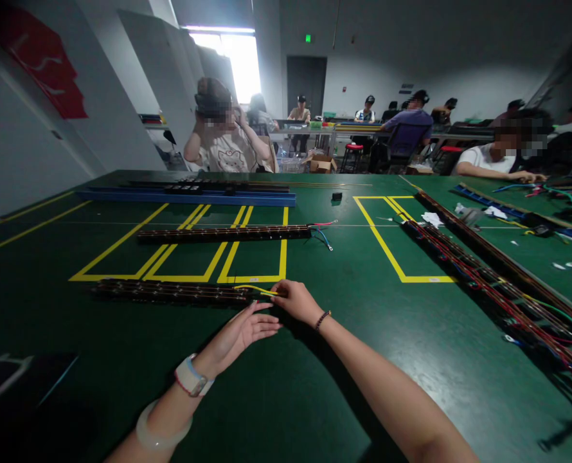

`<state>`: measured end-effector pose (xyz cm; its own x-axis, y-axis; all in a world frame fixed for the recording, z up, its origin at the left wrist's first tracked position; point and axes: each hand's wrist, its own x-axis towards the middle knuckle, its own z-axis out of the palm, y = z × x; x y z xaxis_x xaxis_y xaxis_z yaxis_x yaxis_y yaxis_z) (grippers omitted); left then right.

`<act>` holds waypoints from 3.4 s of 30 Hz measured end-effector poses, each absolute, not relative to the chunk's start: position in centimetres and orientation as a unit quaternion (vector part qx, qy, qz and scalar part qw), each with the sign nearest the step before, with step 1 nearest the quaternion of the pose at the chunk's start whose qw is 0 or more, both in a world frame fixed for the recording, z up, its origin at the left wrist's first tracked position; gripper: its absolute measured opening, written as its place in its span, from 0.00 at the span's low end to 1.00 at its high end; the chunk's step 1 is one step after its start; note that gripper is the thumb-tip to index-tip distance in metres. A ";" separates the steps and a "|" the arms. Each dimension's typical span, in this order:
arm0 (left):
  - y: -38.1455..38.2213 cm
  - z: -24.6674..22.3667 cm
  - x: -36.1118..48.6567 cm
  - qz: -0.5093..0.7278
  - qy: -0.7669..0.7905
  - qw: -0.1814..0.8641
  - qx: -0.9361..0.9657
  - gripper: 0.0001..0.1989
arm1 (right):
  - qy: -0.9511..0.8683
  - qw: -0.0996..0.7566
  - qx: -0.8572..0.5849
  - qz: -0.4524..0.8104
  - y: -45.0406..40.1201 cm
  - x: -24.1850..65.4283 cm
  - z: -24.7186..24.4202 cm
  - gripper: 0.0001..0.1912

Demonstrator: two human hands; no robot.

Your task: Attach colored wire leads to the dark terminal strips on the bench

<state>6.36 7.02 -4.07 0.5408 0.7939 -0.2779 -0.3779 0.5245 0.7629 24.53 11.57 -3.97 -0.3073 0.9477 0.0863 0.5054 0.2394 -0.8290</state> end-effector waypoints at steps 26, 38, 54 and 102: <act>8.1 -5.2 5.9 0.448 0.336 0.799 0.217 0.15 | -0.897 0.121 -0.418 -0.073 5.1 20.2 1.3 0.14; 7.8 -4.1 6.0 0.421 0.330 0.812 0.233 0.18 | -0.867 -0.019 -0.498 -0.013 5.8 21.3 1.6 0.09; 7.0 -2.8 6.4 0.422 0.382 0.760 0.313 0.10 | -0.851 0.117 -0.499 -0.114 12.6 26.6 -3.8 0.12; 7.1 -3.8 4.9 0.430 0.507 0.296 0.686 0.24 | -0.809 0.218 -0.543 0.058 9.9 22.7 -4.6 0.39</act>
<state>4.88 7.14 -3.78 0.1170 0.9501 0.2893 0.4405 -0.3107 0.8423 22.66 9.94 -4.60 -0.3158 0.9035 0.2896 0.8528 0.4041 -0.3307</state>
